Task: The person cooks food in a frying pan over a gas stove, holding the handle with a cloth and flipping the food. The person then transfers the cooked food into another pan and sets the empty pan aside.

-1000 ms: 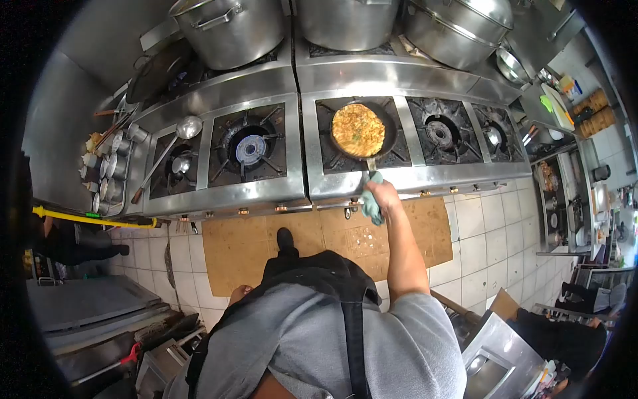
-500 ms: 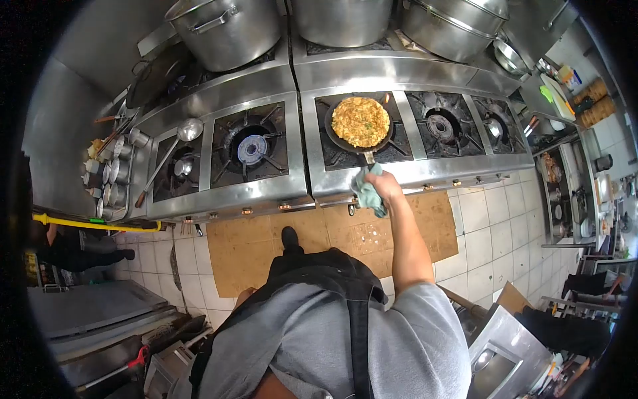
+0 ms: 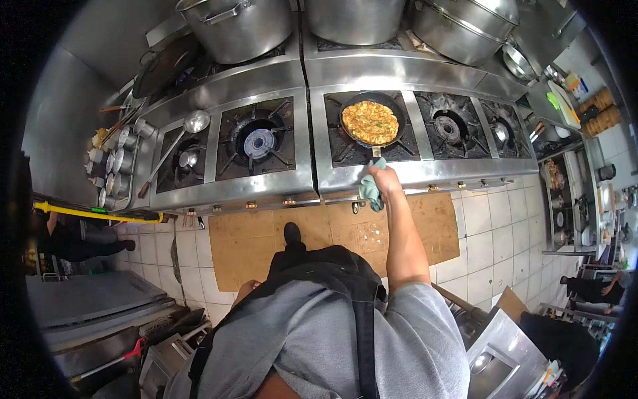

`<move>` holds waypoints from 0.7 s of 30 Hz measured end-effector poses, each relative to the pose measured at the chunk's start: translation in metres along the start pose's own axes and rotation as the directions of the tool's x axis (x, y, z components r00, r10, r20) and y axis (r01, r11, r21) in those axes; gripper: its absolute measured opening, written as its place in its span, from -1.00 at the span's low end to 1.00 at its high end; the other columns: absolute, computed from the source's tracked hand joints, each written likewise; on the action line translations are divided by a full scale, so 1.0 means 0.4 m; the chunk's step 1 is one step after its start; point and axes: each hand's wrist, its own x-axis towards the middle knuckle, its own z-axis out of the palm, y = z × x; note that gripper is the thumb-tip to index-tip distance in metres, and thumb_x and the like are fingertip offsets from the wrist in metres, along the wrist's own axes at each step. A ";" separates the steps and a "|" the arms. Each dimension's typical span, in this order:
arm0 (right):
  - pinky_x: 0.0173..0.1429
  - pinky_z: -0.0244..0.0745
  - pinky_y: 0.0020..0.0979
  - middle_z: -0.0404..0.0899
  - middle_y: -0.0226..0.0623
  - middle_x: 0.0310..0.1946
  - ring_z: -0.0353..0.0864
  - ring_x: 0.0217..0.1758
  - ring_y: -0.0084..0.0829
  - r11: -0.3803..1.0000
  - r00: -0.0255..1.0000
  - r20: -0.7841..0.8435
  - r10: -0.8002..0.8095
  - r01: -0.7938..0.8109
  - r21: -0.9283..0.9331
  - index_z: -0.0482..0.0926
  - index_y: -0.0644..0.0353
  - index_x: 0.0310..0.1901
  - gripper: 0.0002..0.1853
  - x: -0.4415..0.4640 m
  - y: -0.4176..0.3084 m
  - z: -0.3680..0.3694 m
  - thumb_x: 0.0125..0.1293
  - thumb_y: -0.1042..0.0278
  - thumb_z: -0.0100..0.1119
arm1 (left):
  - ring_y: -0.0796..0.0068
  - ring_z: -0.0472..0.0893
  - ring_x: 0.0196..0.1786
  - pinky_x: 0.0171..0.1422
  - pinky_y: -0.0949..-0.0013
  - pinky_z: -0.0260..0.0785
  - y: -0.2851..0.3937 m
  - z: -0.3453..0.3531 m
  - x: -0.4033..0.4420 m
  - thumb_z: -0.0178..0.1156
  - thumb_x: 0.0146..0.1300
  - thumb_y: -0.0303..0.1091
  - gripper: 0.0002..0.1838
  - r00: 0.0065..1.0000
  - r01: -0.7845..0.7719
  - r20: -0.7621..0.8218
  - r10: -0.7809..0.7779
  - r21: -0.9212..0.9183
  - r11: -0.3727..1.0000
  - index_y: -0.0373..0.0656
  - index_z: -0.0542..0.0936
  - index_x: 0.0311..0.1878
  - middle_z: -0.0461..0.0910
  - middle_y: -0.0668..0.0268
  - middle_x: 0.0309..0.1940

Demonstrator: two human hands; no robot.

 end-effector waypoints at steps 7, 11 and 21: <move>-0.47 0.47 -0.40 0.56 -0.27 -0.52 0.52 -0.59 -0.38 0.999 1.000 0.017 -0.019 0.018 0.051 0.54 0.33 -0.30 -0.83 -0.029 0.021 -0.026 0.13 0.40 0.12 | 0.27 0.63 -0.29 -0.17 0.30 0.44 0.024 -0.005 -0.027 0.20 0.17 -0.14 -0.68 0.997 0.077 -0.016 -0.078 -0.046 0.996 -0.25 0.59 -0.22 0.64 0.14 -0.35; -0.48 0.45 -0.37 0.56 -0.26 -0.51 0.52 -0.60 -0.39 0.999 0.999 0.008 -0.031 0.031 -0.038 0.55 0.28 -0.31 -0.84 -0.001 0.005 -0.016 0.13 0.37 0.13 | 0.26 0.63 -0.27 -0.16 0.30 0.44 -0.011 -0.004 -0.001 0.20 0.17 -0.13 -0.67 1.000 0.014 -0.008 -0.013 0.105 0.994 -0.25 0.58 -0.24 0.64 0.14 -0.37; -0.27 0.52 -0.35 0.62 -0.21 -0.38 0.61 -0.40 -0.37 0.996 0.999 0.045 -0.008 0.012 -0.084 0.58 0.40 -0.19 -0.69 0.007 0.018 -0.038 0.06 0.35 0.19 | 0.28 0.63 -0.29 -0.16 0.28 0.44 -0.015 -0.022 -0.008 0.19 0.17 -0.14 -0.67 0.999 -0.037 -0.014 0.040 0.166 0.985 -0.27 0.57 -0.23 0.61 0.15 -0.42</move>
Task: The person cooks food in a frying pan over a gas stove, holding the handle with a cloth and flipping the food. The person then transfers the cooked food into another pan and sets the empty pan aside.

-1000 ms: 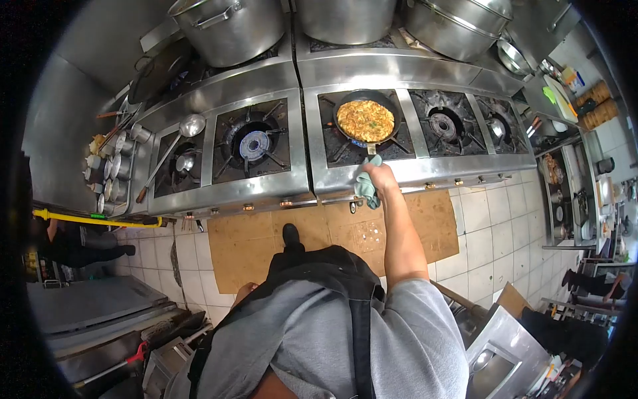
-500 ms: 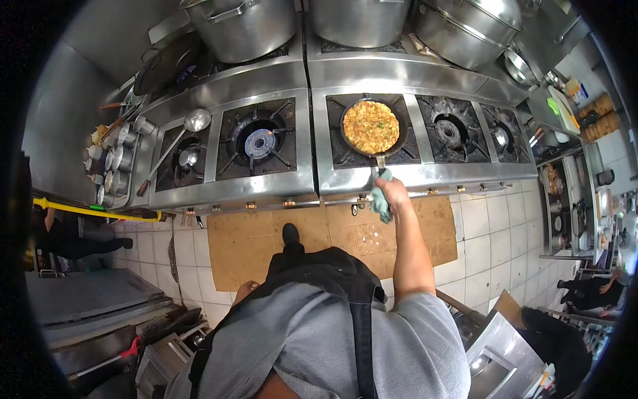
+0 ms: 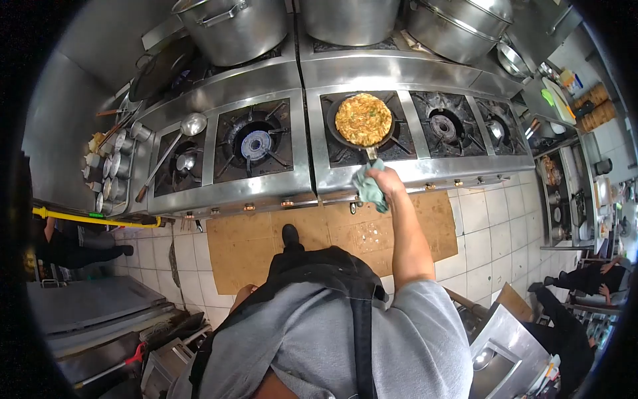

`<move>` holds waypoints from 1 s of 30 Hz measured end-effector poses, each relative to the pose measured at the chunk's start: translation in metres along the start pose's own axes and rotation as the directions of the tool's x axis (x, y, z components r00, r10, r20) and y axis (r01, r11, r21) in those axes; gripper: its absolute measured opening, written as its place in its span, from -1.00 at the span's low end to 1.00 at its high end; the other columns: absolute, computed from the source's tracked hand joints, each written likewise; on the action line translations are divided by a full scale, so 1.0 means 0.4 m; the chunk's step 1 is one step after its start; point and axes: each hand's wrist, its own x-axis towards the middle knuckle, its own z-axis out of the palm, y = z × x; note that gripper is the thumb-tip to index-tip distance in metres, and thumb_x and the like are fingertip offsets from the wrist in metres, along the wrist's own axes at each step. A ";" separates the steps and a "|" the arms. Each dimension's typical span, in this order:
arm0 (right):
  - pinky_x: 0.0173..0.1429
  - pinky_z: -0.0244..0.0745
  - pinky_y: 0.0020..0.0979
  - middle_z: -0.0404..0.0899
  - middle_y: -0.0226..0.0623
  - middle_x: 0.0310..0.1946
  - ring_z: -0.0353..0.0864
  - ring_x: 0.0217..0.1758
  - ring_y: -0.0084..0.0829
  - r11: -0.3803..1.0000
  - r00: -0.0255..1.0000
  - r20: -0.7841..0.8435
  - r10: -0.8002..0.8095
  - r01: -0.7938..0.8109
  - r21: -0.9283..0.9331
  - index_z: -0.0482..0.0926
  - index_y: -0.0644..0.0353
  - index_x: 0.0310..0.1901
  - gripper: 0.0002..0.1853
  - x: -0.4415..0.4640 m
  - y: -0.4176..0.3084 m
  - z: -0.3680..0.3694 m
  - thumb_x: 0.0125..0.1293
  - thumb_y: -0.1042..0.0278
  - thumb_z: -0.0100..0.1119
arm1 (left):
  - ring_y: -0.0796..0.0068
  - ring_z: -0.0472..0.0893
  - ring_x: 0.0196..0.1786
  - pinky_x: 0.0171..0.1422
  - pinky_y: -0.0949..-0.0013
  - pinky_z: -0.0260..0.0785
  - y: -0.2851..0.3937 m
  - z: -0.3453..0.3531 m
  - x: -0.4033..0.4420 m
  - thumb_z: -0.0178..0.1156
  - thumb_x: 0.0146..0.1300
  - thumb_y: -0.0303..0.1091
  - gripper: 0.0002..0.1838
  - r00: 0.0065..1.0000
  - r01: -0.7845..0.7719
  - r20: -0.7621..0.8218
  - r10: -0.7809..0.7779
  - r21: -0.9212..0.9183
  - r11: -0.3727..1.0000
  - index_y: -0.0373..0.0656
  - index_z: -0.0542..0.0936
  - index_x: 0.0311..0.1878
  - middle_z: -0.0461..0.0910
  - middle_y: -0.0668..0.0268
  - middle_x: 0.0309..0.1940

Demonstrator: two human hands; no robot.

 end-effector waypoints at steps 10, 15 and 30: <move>-0.46 0.47 -0.34 0.57 -0.27 -0.49 0.55 -0.57 -0.38 0.999 0.998 -0.047 -0.031 0.032 0.027 0.53 0.29 -0.35 -0.87 -0.018 0.005 -0.001 0.12 0.41 0.13 | 0.25 0.64 -0.28 -0.15 0.31 0.44 0.009 -0.021 -0.011 0.19 0.18 -0.18 -0.69 0.999 0.013 -0.041 -0.015 -0.043 0.999 -0.26 0.58 -0.20 0.64 0.13 -0.36; -0.48 0.48 -0.35 0.59 -0.25 -0.47 0.55 -0.59 -0.39 0.997 0.999 0.012 0.037 -0.038 0.063 0.54 0.29 -0.33 -0.84 0.007 -0.035 0.036 0.17 0.37 0.10 | 0.27 0.62 -0.19 -0.07 0.31 0.42 -0.035 0.019 -0.005 0.20 0.18 -0.22 -0.73 0.996 0.087 0.058 -0.075 -0.260 0.962 -0.25 0.59 -0.22 0.65 0.14 -0.33; -0.48 0.41 -0.46 0.54 -0.37 -0.51 0.49 -0.56 -0.53 0.979 0.994 -0.106 -0.030 0.050 0.196 0.54 0.26 -0.25 -0.86 -0.173 0.004 -0.069 0.19 0.41 0.11 | 0.20 0.62 -0.21 -0.08 0.26 0.42 -0.045 0.035 0.029 0.14 0.15 -0.17 -0.68 0.998 0.013 0.069 -0.010 -0.055 0.998 -0.26 0.60 -0.23 0.64 0.07 -0.34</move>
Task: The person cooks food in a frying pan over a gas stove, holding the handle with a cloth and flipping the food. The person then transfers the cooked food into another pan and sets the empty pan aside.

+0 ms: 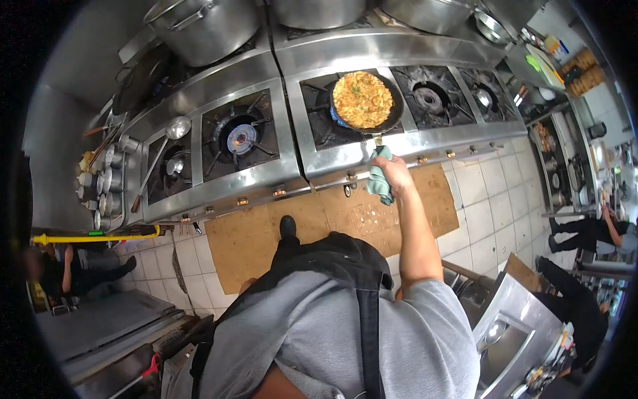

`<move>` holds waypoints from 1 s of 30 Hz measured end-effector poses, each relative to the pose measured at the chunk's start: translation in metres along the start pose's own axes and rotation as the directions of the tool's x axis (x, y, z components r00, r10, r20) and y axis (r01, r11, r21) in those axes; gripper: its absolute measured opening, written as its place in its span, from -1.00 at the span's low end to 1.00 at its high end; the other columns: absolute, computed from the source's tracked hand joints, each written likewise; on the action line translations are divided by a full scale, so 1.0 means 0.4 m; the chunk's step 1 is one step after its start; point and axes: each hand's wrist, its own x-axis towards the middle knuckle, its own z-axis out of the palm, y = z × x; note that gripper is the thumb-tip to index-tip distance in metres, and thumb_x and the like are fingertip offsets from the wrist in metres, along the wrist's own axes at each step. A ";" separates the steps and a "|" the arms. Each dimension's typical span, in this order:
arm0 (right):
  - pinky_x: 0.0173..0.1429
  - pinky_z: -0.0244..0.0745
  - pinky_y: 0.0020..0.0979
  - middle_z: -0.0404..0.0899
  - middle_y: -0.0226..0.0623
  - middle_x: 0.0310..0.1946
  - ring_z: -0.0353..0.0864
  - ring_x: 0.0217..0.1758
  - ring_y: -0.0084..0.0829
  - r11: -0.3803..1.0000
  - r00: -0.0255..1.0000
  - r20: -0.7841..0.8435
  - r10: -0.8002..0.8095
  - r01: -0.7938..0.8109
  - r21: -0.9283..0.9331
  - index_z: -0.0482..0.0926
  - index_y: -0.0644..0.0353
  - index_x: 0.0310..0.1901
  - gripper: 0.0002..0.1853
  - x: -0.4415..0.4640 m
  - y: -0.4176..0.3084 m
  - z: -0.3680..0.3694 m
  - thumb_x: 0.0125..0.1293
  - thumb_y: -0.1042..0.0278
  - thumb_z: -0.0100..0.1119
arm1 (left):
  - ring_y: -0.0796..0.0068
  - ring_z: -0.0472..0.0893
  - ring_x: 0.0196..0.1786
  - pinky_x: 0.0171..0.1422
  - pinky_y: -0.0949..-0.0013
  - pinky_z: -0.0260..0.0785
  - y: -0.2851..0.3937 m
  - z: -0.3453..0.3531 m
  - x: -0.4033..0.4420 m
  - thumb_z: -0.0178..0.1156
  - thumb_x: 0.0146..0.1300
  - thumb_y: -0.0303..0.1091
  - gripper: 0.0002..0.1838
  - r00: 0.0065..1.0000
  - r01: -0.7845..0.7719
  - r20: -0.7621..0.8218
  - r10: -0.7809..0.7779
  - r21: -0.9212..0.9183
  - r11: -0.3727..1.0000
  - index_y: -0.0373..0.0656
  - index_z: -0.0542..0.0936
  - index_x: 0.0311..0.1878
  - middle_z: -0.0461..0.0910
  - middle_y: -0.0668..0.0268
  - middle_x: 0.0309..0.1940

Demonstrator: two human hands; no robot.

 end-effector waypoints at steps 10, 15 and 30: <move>-0.46 0.44 -0.44 0.53 -0.39 -0.48 0.50 -0.54 -0.53 0.996 0.930 -0.368 -0.012 0.043 0.077 0.53 0.25 -0.24 -0.86 -0.261 0.081 -0.263 0.19 0.42 0.10 | 0.11 0.62 -0.16 -0.06 0.23 0.43 0.120 0.002 0.159 0.17 0.17 -0.12 -0.67 0.970 -0.233 0.115 0.212 0.209 0.950 -0.21 0.63 -0.19 0.65 0.05 -0.29; -0.48 0.40 -0.47 0.52 -0.41 -0.55 0.47 -0.59 -0.55 0.991 0.913 -0.409 0.015 0.041 0.128 0.53 0.22 -0.31 -0.92 -0.378 0.149 -0.330 0.16 0.46 0.12 | 0.30 0.63 -0.34 -0.22 0.29 0.45 0.184 -0.006 0.266 0.18 0.19 -0.13 -0.70 0.934 -0.324 0.246 0.259 0.280 0.904 -0.16 0.64 -0.19 0.65 0.15 -0.37; -0.53 0.41 -0.46 0.53 -0.42 -0.57 0.45 -0.65 -0.54 0.990 0.830 -0.553 0.067 0.012 0.138 0.52 0.18 -0.33 -0.92 -0.402 0.191 -0.457 0.14 0.43 0.14 | 0.41 0.56 -0.51 -0.39 0.33 0.41 0.333 0.022 0.340 0.20 0.19 -0.17 -0.73 0.844 -0.456 0.368 0.391 0.107 0.883 -0.23 0.59 -0.35 0.59 0.24 -0.53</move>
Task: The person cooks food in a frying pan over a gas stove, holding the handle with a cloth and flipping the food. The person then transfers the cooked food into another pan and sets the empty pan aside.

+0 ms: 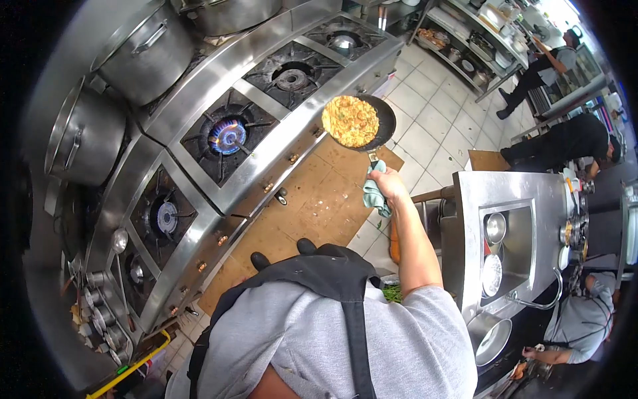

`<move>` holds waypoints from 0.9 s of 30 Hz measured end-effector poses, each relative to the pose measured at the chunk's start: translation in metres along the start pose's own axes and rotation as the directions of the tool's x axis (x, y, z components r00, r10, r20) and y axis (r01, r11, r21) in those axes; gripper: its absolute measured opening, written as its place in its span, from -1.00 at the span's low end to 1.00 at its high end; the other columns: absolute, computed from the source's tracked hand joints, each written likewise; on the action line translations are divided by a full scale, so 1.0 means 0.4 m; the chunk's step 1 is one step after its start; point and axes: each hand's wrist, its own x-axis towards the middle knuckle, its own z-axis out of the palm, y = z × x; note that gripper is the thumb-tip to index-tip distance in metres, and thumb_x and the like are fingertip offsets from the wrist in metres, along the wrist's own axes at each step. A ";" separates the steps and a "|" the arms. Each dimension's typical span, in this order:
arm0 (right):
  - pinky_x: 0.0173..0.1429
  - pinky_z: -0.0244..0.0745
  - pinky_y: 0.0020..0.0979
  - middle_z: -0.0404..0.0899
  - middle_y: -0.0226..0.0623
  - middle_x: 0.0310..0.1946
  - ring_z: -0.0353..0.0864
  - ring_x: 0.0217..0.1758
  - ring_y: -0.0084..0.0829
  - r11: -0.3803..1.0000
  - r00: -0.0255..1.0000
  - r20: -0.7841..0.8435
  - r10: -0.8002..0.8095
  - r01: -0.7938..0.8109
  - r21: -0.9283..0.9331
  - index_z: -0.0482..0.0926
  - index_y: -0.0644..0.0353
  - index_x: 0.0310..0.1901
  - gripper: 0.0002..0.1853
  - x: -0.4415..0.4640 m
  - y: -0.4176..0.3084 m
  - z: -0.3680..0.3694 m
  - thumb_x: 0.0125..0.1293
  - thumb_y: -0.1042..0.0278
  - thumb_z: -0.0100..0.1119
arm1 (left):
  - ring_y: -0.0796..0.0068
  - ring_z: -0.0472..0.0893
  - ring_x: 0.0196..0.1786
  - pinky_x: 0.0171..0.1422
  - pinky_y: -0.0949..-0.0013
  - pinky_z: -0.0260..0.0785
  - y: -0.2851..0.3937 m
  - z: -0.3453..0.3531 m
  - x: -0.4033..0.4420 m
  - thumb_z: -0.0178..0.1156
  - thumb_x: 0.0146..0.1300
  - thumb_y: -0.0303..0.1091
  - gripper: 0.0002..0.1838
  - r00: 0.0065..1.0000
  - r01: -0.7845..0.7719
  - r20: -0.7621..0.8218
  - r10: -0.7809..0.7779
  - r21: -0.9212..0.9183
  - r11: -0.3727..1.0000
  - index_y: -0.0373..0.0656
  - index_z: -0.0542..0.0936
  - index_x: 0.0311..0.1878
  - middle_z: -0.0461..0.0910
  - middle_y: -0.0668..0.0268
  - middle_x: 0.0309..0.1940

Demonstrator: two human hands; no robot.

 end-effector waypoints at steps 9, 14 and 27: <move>-0.53 0.38 -0.50 0.48 -0.49 -0.53 0.45 -0.58 -0.59 0.942 0.996 0.018 -0.089 0.078 0.326 0.52 0.14 -0.27 -0.86 -0.164 -0.174 -0.049 0.14 0.36 0.20 | 0.38 0.60 -0.38 -0.25 0.36 0.42 -0.036 0.007 0.057 0.21 0.19 -0.17 -0.72 0.999 0.036 0.026 -0.047 0.333 0.942 -0.24 0.61 -0.31 0.61 0.21 -0.50; -0.62 0.33 -0.48 0.42 -0.51 -0.60 0.35 -0.67 -0.61 0.892 0.991 0.103 -0.086 0.031 0.451 0.53 0.14 -0.27 -0.90 -0.111 -0.177 -0.028 0.19 0.38 0.17 | 0.41 0.59 -0.37 -0.25 0.37 0.41 -0.011 -0.028 0.093 0.21 0.19 -0.18 -0.73 1.000 0.016 -0.009 -0.014 0.255 0.967 -0.24 0.61 -0.31 0.61 0.21 -0.50; -0.49 0.38 -0.48 0.53 -0.44 -0.51 0.45 -0.58 -0.58 0.986 0.996 0.071 0.059 -0.069 0.153 0.53 0.19 -0.26 -0.89 -0.100 0.035 -0.024 0.18 0.42 0.14 | 0.43 0.58 -0.37 -0.24 0.39 0.40 0.107 -0.044 -0.034 0.18 0.18 -0.22 -0.75 0.996 0.079 0.023 -0.085 0.186 0.979 -0.23 0.62 -0.26 0.61 0.22 -0.47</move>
